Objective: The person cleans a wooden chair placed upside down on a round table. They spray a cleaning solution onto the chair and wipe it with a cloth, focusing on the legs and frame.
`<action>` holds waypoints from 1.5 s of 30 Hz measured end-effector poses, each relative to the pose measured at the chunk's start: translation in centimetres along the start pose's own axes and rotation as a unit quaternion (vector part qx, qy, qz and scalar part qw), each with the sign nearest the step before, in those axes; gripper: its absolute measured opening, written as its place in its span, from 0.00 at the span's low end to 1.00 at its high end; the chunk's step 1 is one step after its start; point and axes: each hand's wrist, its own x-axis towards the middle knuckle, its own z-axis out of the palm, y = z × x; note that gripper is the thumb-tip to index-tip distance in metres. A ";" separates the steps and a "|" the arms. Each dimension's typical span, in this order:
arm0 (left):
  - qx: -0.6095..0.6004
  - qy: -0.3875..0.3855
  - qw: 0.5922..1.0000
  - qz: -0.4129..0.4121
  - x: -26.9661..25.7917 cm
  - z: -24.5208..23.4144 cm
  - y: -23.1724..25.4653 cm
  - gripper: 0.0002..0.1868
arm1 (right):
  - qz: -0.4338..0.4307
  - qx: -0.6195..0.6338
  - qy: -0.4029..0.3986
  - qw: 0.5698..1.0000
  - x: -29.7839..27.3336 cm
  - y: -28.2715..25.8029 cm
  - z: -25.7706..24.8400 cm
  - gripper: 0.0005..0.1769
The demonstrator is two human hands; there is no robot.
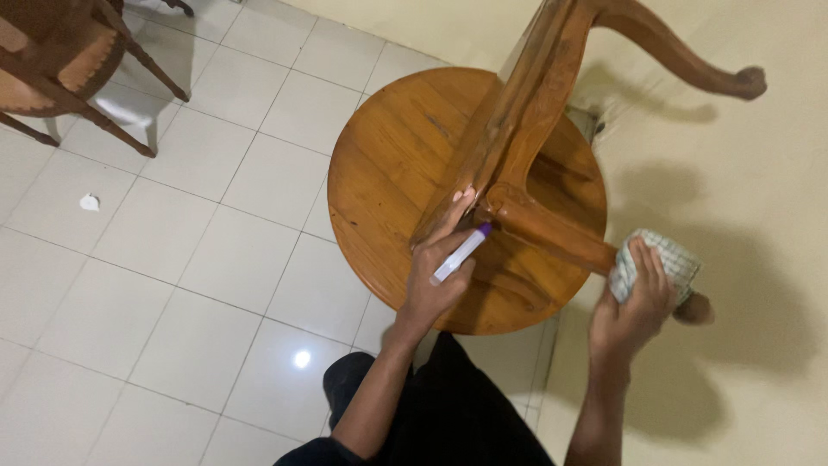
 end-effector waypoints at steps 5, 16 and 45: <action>-0.019 0.009 1.000 0.006 0.1 0.5 -0.9 0.23 | -0.020 0.040 -0.027 0.999 0.9 -7.2 2.6 0.25; 0.017 0.018 1.000 -0.004 0.0 0.1 -1.0 0.20 | -0.058 0.076 -0.061 0.994 0.9 -8.7 1.1 0.26; 0.033 -0.002 0.999 0.019 0.3 -0.1 -1.2 0.23 | -0.006 -0.007 -0.003 1.000 -1.5 -0.5 -0.9 0.26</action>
